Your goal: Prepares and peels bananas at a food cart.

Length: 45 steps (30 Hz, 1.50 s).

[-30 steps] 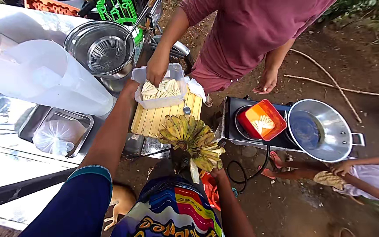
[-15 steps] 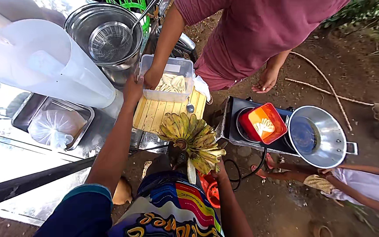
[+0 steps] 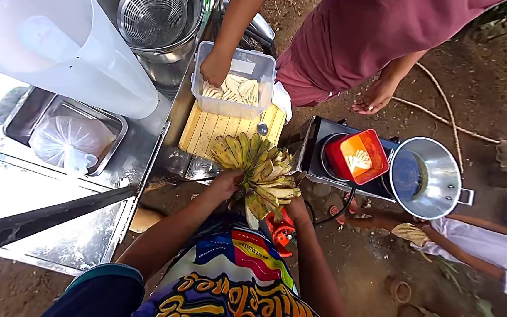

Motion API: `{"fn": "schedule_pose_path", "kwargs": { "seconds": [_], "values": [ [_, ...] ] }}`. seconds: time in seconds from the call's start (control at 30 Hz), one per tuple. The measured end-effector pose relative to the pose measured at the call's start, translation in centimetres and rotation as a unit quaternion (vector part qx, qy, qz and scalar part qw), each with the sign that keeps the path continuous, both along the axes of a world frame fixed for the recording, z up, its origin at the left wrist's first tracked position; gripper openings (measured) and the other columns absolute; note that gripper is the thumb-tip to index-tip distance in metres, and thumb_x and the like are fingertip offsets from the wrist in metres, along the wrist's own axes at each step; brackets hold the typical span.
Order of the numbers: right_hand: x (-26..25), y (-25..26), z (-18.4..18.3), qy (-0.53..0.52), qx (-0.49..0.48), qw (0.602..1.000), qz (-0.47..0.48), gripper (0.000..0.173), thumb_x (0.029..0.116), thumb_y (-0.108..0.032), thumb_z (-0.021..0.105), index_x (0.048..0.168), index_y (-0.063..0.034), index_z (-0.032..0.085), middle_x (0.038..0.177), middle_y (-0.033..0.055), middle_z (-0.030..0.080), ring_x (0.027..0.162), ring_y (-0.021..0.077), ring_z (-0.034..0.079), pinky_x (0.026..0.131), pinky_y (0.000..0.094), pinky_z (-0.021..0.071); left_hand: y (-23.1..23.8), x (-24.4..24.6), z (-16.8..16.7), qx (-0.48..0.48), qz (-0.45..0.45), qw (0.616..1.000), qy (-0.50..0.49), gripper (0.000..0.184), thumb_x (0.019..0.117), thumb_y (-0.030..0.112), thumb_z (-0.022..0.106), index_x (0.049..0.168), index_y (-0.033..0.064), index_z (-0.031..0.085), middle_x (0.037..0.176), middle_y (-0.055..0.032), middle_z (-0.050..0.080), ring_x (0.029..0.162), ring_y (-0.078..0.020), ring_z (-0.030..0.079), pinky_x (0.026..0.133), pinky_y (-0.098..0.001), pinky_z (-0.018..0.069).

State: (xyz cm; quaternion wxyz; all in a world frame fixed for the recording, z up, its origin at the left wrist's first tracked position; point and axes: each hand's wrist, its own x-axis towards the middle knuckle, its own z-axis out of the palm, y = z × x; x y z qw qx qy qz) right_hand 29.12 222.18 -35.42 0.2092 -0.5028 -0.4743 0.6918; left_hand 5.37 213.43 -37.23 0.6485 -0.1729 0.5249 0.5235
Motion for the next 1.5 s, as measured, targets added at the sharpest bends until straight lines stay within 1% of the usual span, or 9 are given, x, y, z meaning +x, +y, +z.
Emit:
{"fn": "schedule_pose_path", "kwargs": {
  "seconds": [0.3, 0.4, 0.53, 0.67, 0.8, 0.97, 1.17, 1.33, 1.5],
  "values": [
    [-4.1, 1.8, -1.2, 0.001, -0.039, 0.999, -0.025, 0.048, 0.0856, 0.007, 0.065, 0.132, 0.0035, 0.052, 0.109, 0.0162, 0.071, 0.097, 0.0220, 0.072, 0.084, 0.0414, 0.0632, 0.3, -1.0, 2.9, -0.008, 0.130, 0.983, 0.129, 0.026, 0.0983, 0.007, 0.066, 0.120, 0.0004, 0.054, 0.107, -0.0156, 0.064, 0.091, -0.0240, 0.066, 0.078, -0.0409, 0.0581],
    [-5.5, 3.8, -2.8, -0.064, -0.030, 0.997, -0.005, 0.044, 0.0896, 0.002, 0.068, 0.132, -0.0032, 0.058, 0.102, 0.0142, 0.071, 0.080, 0.0198, 0.070, 0.067, 0.0378, 0.0612, 0.7, -1.6, 2.2, -0.018, 0.180, 0.967, 0.179, 0.026, 0.0969, 0.006, 0.068, 0.120, 0.0023, 0.056, 0.111, -0.0144, 0.064, 0.095, -0.0235, 0.064, 0.080, -0.0417, 0.0559],
    [-5.1, 5.1, -3.6, -0.164, 0.021, 0.986, -0.006, 0.030, 0.1015, -0.014, 0.065, 0.131, -0.0076, 0.062, 0.093, 0.0074, 0.068, 0.051, 0.0084, 0.044, 0.045, 0.0250, 0.0380, 1.0, -2.1, 0.9, -0.023, 0.241, 0.943, 0.228, 0.027, 0.0982, 0.006, 0.067, 0.123, 0.0026, 0.055, 0.113, -0.0140, 0.062, 0.098, -0.0224, 0.062, 0.084, -0.0421, 0.0547],
    [-4.3, 5.6, -2.7, -0.192, 0.061, 0.979, 0.026, 0.032, 0.1026, -0.019, 0.064, 0.132, -0.0074, 0.061, 0.106, 0.0086, 0.073, 0.061, 0.0119, 0.055, 0.051, 0.0285, 0.0425, 0.9, -2.6, 0.1, -0.016, 0.258, 0.927, 0.272, 0.028, 0.1003, 0.008, 0.065, 0.125, 0.0009, 0.053, 0.115, -0.0149, 0.063, 0.101, -0.0224, 0.064, 0.090, -0.0428, 0.0559],
    [-4.5, 6.2, -2.3, -0.187, 0.115, 0.973, 0.074, 0.034, 0.1006, -0.017, 0.066, 0.132, -0.0037, 0.060, 0.105, 0.0121, 0.071, 0.088, 0.0183, 0.068, 0.080, 0.0385, 0.0563, 0.3, -5.2, -3.1, -0.022, 0.166, 0.929, 0.329, 0.036, 0.0995, 0.011, 0.067, 0.129, -0.0039, 0.052, 0.117, -0.0201, 0.064, 0.102, -0.0250, 0.066, 0.090, -0.0440, 0.0572],
    [-6.6, 8.1, -1.9, -0.166, 0.158, 0.956, 0.184, 0.040, 0.1010, -0.023, 0.066, 0.136, -0.0040, 0.058, 0.097, 0.0111, 0.069, 0.080, 0.0188, 0.065, 0.075, 0.0407, 0.0563, -0.6, -7.2, -2.0, -0.064, 0.048, 0.943, 0.323, 0.046, 0.1012, 0.030, 0.068, 0.133, -0.0012, 0.056, 0.120, -0.0214, 0.066, 0.102, -0.0305, 0.070, 0.085, -0.0502, 0.0615],
    [-8.9, 10.3, 0.5, -0.128, 0.175, 0.925, 0.313, 0.054, 0.1068, -0.040, 0.054, 0.151, -0.0123, 0.042, 0.104, 0.0128, 0.069, 0.078, 0.0259, 0.065, 0.072, 0.0498, 0.0554, 0.1, -4.9, 0.9, -0.238, 0.138, 0.790, 0.548, 0.047, 0.0921, 0.028, 0.077, 0.125, 0.0003, 0.058, 0.094, -0.0137, 0.061, 0.082, -0.0257, 0.061, 0.078, -0.0469, 0.0535],
    [-10.3, 10.4, 2.0, -0.036, 0.182, 0.919, 0.347, 0.053, 0.1113, -0.047, 0.027, 0.150, -0.0133, 0.038, 0.094, 0.0065, 0.066, 0.062, 0.0183, 0.054, 0.057, 0.0392, 0.0480, 6.8, -7.2, 4.3, -0.199, -0.096, 0.712, 0.667, 0.037, 0.0990, 0.027, 0.066, 0.131, 0.0085, 0.067, 0.134, -0.0173, 0.060, 0.125, -0.0333, 0.058, 0.105, -0.0503, 0.0492],
    [-13.9, 10.3, 3.3, -0.033, 0.189, 0.908, 0.372, 0.039, 0.1115, -0.031, 0.038, 0.140, -0.0067, 0.050, 0.098, 0.0096, 0.067, 0.074, 0.0192, 0.062, 0.067, 0.0395, 0.0531, 10.6, -8.5, 3.1, -0.254, -0.234, 0.625, 0.700, 0.059, 0.0910, 0.049, 0.073, 0.133, 0.0084, 0.067, 0.149, -0.0188, 0.049, 0.131, -0.0407, 0.050, 0.102, -0.0588, 0.0446]
  ]
}}
